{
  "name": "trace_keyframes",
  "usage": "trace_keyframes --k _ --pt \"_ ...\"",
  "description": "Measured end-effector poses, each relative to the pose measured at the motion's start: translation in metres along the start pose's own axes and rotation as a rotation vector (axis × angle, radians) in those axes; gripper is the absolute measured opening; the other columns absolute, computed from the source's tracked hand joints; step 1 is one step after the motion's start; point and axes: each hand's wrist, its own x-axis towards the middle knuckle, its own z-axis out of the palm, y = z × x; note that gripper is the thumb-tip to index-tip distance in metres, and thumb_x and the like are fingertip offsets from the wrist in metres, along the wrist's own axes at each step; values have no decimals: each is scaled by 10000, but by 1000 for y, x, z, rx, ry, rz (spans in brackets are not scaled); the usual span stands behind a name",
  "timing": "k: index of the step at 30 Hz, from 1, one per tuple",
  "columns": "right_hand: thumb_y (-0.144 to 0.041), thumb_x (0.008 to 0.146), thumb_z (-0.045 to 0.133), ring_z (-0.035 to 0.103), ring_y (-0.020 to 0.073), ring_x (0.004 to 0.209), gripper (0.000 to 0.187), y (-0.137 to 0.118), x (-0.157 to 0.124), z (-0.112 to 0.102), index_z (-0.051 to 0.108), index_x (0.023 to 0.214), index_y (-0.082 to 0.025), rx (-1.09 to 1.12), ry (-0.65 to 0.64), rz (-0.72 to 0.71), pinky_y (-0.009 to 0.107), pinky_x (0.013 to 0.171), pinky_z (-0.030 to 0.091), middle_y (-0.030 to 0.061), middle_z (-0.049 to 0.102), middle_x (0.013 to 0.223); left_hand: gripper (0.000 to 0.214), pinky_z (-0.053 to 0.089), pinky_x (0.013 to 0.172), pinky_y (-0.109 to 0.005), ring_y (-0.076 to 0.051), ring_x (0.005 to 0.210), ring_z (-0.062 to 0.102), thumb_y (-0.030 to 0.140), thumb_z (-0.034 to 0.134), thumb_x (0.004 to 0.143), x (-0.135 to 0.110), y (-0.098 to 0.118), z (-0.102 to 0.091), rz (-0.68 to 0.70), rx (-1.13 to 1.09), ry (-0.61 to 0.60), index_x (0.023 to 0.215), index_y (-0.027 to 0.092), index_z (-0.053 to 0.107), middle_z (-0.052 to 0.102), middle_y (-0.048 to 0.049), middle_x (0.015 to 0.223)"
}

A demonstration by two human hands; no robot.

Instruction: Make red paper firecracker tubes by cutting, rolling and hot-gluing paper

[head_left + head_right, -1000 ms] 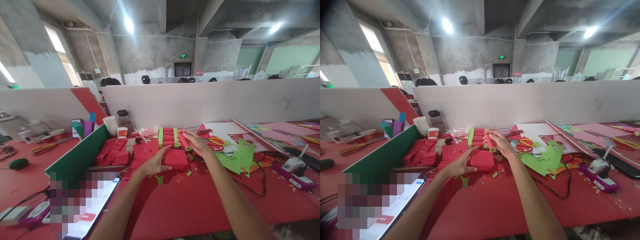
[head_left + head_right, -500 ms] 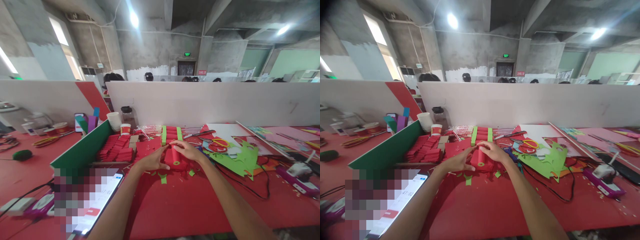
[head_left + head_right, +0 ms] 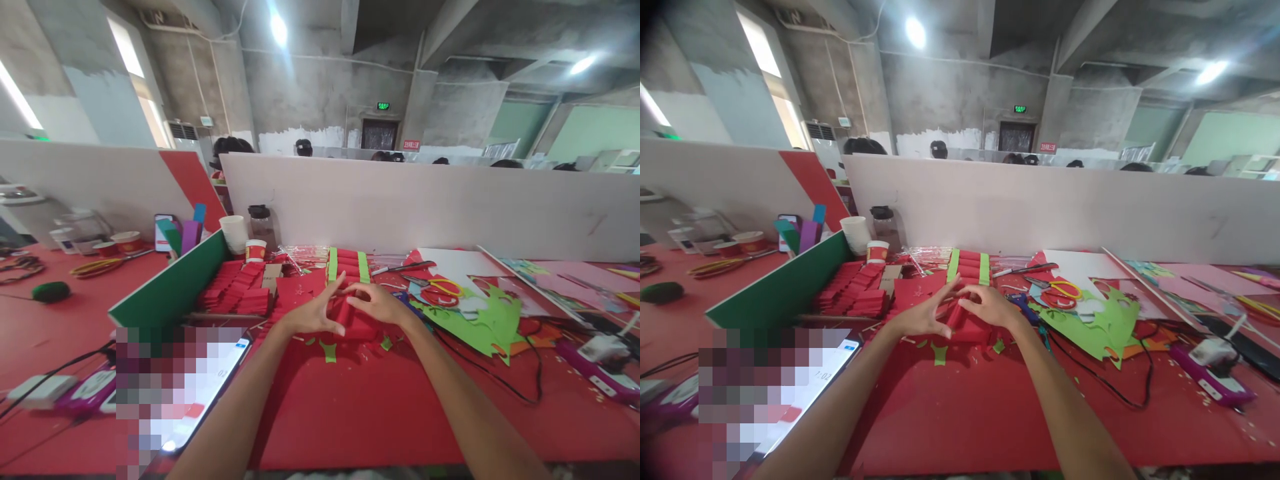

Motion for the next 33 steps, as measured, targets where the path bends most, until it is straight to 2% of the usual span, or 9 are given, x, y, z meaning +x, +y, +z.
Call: trace_keyframes --k 2,6,9,11,14,18,23,28,33 --pt "-369 888 588 578 156 674 301 -2 -1 0 686 1145 -247 -12 -37 -3 272 648 442 9 659 755 1169 298 1143 -494 -328 1461 203 509 793 664 -1 2 -1 -13 -23 -6 1546 311 51 138 -114 1613" --pt "-321 875 601 588 160 700 269 -7 -3 -2 693 1117 -247 3 -81 -25 268 654 436 16 668 781 892 316 1143 -458 -309 1470 183 569 631 808 -5 7 -4 -46 -55 -27 1533 342 164 116 -37 1623" --pt "-308 882 586 613 184 784 260 -9 -4 -4 698 1110 -249 15 -117 -47 286 702 455 31 696 850 714 268 1167 -463 -294 1457 232 596 490 885 -4 7 -4 -84 -20 29 1513 355 251 245 -17 1593" --pt "-302 888 575 622 197 837 264 -10 -4 -5 698 1118 -260 26 -124 -65 299 730 466 35 708 906 671 276 1162 -472 -289 1438 281 599 447 903 -2 4 -3 -124 -2 100 1505 355 278 333 -24 1557" --pt "-293 901 551 630 203 870 227 -11 -4 -6 711 1059 -260 36 -127 -79 310 756 469 35 716 959 698 320 1142 -455 -284 1404 346 571 526 874 4 -1 3 -134 -3 130 1495 337 309 361 -41 1540" --pt "-302 891 573 633 183 832 182 -9 -5 -7 673 1030 -241 73 -140 -45 304 767 465 23 702 914 720 348 1124 -448 -288 1366 396 511 608 841 10 -4 10 -68 -41 123 1474 284 350 395 -83 1512" --pt "-237 840 608 619 163 790 128 -3 -5 -8 590 966 -224 106 -77 6 282 735 455 -2 663 852 649 428 1047 -430 -281 1308 450 462 637 830 13 -5 13 -86 -118 139 1395 240 408 427 -130 1458" --pt "-264 837 612 615 167 786 106 1 -4 -7 594 923 -206 138 -73 15 292 740 463 10 669 853 571 421 1030 -419 -273 1269 463 483 649 814 15 -7 17 -77 -94 175 1289 234 453 488 -124 1354" --pt "-360 824 657 630 179 810 195 2 -4 -8 613 928 -201 147 -95 32 301 753 477 29 688 891 600 435 966 -400 -248 1130 522 500 695 765 16 -7 17 -130 -93 227 1230 206 455 543 -104 1198"
